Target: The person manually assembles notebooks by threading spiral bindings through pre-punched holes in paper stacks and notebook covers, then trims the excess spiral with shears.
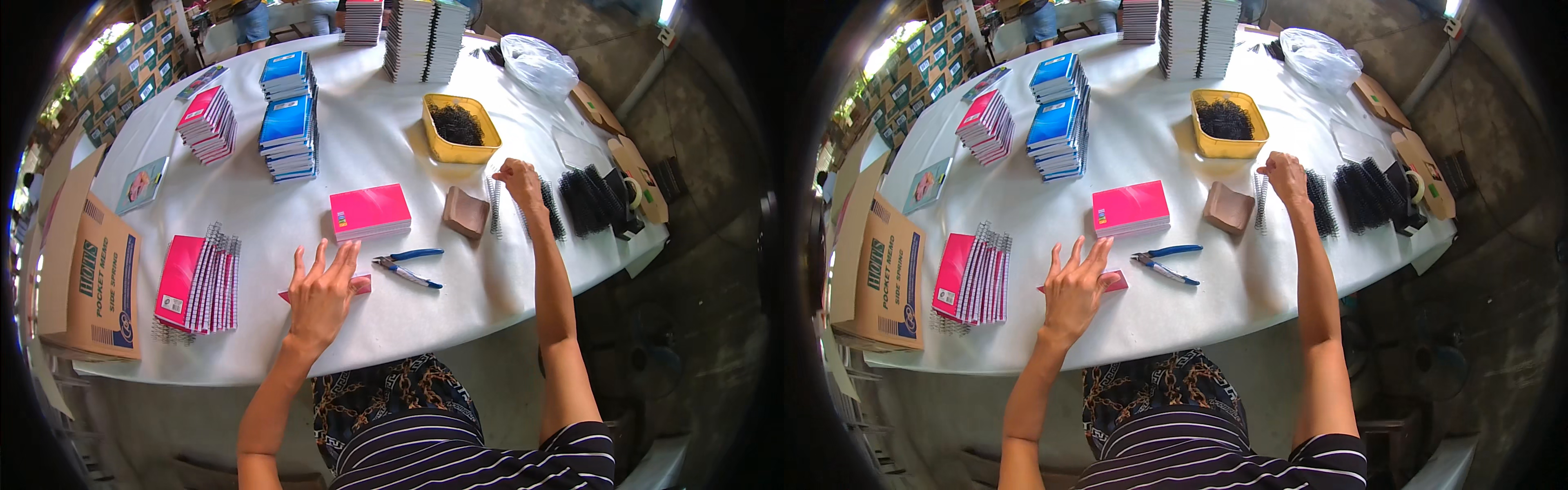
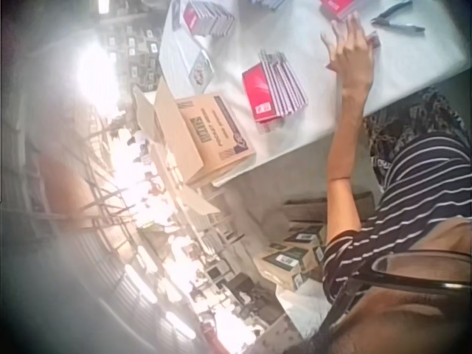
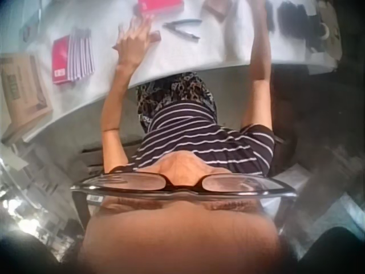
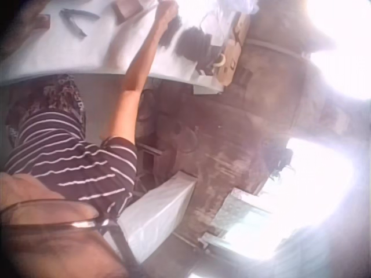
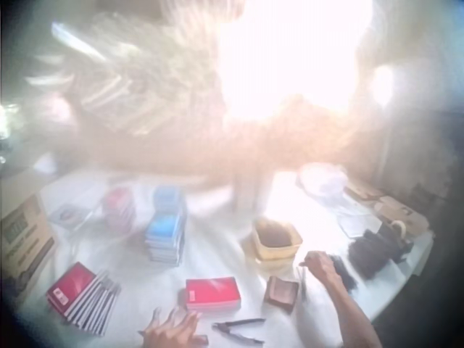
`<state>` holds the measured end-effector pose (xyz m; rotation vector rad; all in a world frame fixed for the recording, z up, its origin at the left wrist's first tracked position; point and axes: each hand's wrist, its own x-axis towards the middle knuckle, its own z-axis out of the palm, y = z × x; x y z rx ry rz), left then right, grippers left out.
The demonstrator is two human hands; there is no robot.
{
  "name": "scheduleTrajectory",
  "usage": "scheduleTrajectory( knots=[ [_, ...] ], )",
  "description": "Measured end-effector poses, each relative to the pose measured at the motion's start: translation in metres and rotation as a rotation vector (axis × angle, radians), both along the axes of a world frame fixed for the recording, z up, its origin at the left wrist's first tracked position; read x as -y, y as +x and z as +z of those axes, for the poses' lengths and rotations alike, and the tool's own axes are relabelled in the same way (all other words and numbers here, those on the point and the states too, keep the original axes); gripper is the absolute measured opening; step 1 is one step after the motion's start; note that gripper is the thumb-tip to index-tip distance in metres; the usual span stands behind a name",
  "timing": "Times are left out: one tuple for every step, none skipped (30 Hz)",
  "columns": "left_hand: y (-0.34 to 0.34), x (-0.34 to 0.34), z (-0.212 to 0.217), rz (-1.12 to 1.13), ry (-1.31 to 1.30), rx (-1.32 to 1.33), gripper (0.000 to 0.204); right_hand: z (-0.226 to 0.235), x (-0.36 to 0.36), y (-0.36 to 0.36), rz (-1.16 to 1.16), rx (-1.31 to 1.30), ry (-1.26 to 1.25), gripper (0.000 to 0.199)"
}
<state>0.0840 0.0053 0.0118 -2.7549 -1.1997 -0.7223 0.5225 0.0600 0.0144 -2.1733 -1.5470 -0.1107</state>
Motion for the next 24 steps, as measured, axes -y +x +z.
scheduleTrajectory(
  knots=[
    [0.000,0.000,0.000,0.004,-0.007,0.004,0.059,0.007,0.003,-0.009,0.045,0.039,0.031,0.010],
    [0.000,0.000,0.000,0.002,-0.026,0.002,0.061,0.015,0.010,-0.021,0.089,0.077,0.062,0.011],
    [0.000,0.000,0.000,0.004,-0.046,-0.003,0.062,0.023,0.016,-0.036,0.135,0.113,0.093,0.012],
    [-0.001,0.000,0.001,0.012,-0.065,-0.010,0.064,0.034,0.021,-0.060,0.223,0.008,0.064,0.018],
    [0.001,0.000,0.002,0.003,-0.073,-0.020,0.065,0.034,0.030,-0.080,0.344,-0.096,0.099,0.022],
    [0.001,0.001,0.004,0.007,-0.082,-0.036,0.066,0.037,0.038,-0.112,0.478,-0.203,0.075,0.027],
    [-0.003,0.001,0.005,0.015,-0.091,-0.052,0.067,0.049,0.050,-0.154,0.576,-0.316,-0.013,0.027],
    [-0.002,0.000,0.003,0.011,-0.069,-0.033,0.067,0.040,0.061,-0.176,0.699,-0.453,0.018,0.026],
    [-0.003,0.000,0.004,0.011,-0.067,-0.042,0.067,0.035,0.069,-0.196,0.806,-0.491,0.015,0.024],
    [-0.003,0.000,0.004,0.011,-0.064,-0.049,0.068,0.028,0.073,-0.208,0.845,-0.542,-0.030,0.023],
    [-0.002,0.001,0.004,0.009,-0.063,-0.055,0.068,0.023,0.075,-0.216,0.857,-0.559,0.009,0.023],
    [-0.002,0.001,0.003,0.005,-0.066,-0.046,0.068,0.023,0.074,-0.219,0.865,-0.555,-0.022,0.022],
    [-0.002,0.000,0.003,0.001,-0.069,-0.038,0.068,0.023,0.073,-0.220,0.873,-0.551,-0.053,0.022],
    [-0.001,0.000,0.003,-0.002,-0.071,-0.028,0.068,0.023,0.073,-0.221,0.889,-0.564,-0.052,0.021],
    [-0.001,-0.001,0.003,-0.001,-0.072,-0.028,0.068,0.023,0.073,-0.222,0.905,-0.577,-0.052,0.021],
    [-0.001,-0.001,0.004,0.000,-0.073,-0.028,0.068,0.022,0.072,-0.222,0.922,-0.591,-0.051,0.020],
    [-0.001,-0.001,0.004,0.000,-0.074,-0.027,0.068,0.021,0.071,-0.221,0.943,-0.620,-0.047,0.020],
    [-0.001,-0.002,0.004,0.000,-0.070,-0.028,0.068,0.019,0.070,-0.219,0.965,-0.649,-0.043,0.020],
    [0.000,-0.002,0.004,-0.001,-0.066,-0.028,0.068,0.018,0.070,-0.217,0.985,-0.679,-0.039,0.019],
    [0.000,-0.002,0.003,-0.001,-0.063,-0.029,0.068,0.016,0.069,-0.214,0.976,-0.692,-0.133,0.021],
    [0.000,-0.002,0.003,-0.001,-0.053,-0.024,0.064,0.015,0.069,-0.211,0.964,-0.704,-0.228,0.023],
    [0.000,-0.002,0.003,-0.002,-0.043,-0.019,0.061,0.015,0.068,-0.210,0.950,-0.714,-0.322,0.025],
    [0.000,-0.002,0.003,-0.002,-0.031,-0.016,0.058,0.016,0.069,-0.212,0.954,-0.654,-0.276,0.024],
    [0.000,-0.002,0.002,0.000,-0.032,-0.013,0.058,0.018,0.071,-0.217,0.957,-0.594,-0.231,0.023]
  ],
)
